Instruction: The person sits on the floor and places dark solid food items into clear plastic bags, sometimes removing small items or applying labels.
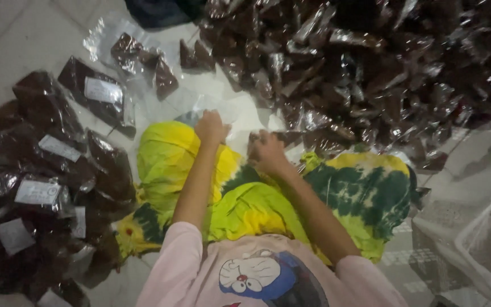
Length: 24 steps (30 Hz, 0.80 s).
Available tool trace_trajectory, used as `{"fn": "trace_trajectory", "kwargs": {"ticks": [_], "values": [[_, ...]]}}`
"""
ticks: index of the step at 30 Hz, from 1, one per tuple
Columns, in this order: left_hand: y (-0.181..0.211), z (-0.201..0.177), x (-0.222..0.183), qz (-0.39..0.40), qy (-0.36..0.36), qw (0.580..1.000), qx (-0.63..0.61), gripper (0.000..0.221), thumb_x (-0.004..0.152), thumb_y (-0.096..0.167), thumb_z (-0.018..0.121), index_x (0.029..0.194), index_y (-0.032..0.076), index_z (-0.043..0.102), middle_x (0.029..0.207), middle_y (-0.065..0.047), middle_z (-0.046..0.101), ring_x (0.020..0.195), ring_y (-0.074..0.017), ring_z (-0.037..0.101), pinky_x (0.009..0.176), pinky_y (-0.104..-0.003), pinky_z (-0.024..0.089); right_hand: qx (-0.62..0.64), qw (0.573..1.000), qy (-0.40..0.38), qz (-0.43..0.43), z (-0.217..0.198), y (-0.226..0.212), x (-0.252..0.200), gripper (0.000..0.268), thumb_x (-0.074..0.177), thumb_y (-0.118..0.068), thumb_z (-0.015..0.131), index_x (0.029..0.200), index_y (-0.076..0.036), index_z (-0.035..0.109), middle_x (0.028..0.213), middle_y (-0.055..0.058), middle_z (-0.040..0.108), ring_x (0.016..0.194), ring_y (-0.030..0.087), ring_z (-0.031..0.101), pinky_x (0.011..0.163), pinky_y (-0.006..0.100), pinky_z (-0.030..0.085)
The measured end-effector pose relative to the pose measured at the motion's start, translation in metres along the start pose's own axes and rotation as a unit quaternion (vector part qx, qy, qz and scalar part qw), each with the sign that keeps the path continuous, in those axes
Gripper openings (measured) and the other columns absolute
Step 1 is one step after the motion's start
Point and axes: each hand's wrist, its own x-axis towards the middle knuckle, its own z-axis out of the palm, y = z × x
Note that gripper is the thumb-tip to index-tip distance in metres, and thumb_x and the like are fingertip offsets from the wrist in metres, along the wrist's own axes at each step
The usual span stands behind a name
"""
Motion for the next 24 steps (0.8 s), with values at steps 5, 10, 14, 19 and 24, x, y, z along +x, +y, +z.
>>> {"fn": "trace_trajectory", "kwargs": {"ticks": [5, 10, 14, 19, 24], "values": [[0.001, -0.002, -0.005, 0.015, 0.003, 0.997, -0.072, 0.027, 0.106, 0.029, 0.048, 0.12, 0.012, 0.063, 0.118, -0.009, 0.062, 0.115, -0.0324, 0.066, 0.099, -0.055, 0.052, 0.031, 0.994, 0.094, 0.041, 0.062, -0.002, -0.017, 0.091, 0.072, -0.021, 0.086, 0.149, -0.022, 0.038, 0.118, 0.016, 0.049, 0.11, 0.037, 0.054, 0.092, 0.048, 0.047], [0.008, -0.012, -0.016, -0.015, 0.047, 0.993, -0.107, 0.032, 0.106, 0.03, 0.043, 0.112, 0.009, 0.065, 0.111, -0.012, 0.066, 0.11, -0.0358, 0.068, 0.093, -0.054, 0.053, 0.141, 0.983, 0.061, 0.104, 0.022, -0.01, -0.032, 0.092, 0.076, -0.01, 0.083, 0.152, -0.017, 0.032, 0.124, 0.02, 0.045, 0.115, 0.039, 0.049, 0.097, 0.049, 0.044], [0.022, -0.045, -0.057, -0.017, 0.11, 0.975, -0.192, 0.043, 0.104, 0.046, 0.048, 0.113, 0.009, 0.065, 0.112, -0.015, 0.067, 0.112, -0.0384, 0.065, 0.095, -0.054, 0.052, 0.113, 0.987, 0.028, 0.107, 0.026, -0.008, -0.03, 0.087, 0.082, -0.01, 0.078, 0.154, -0.019, 0.031, 0.129, 0.019, 0.048, 0.121, 0.037, 0.051, 0.102, 0.052, 0.044], [0.031, -0.057, -0.089, 0.064, 0.092, 0.981, -0.157, 0.035, 0.106, 0.03, 0.042, 0.115, 0.005, 0.065, 0.113, -0.018, 0.066, 0.112, -0.0415, 0.064, 0.098, -0.055, 0.049, 0.214, 0.962, 0.075, 0.151, -0.028, -0.025, -0.037, 0.083, 0.085, -0.017, 0.079, 0.154, -0.012, 0.034, 0.133, 0.023, 0.053, 0.126, 0.04, 0.053, 0.104, 0.057, 0.045], [0.013, -0.005, -0.066, 0.166, 0.184, 0.961, -0.122, 0.025, 0.104, 0.028, 0.052, 0.1, 0.008, 0.067, 0.093, -0.013, 0.064, 0.094, -0.0361, 0.069, 0.086, -0.045, 0.054, 0.284, 0.933, 0.194, 0.108, -0.062, -0.011, -0.033, 0.076, 0.081, -0.019, 0.082, 0.144, -0.001, 0.044, 0.126, 0.027, 0.056, 0.121, 0.047, 0.055, 0.106, 0.058, 0.043]]}}
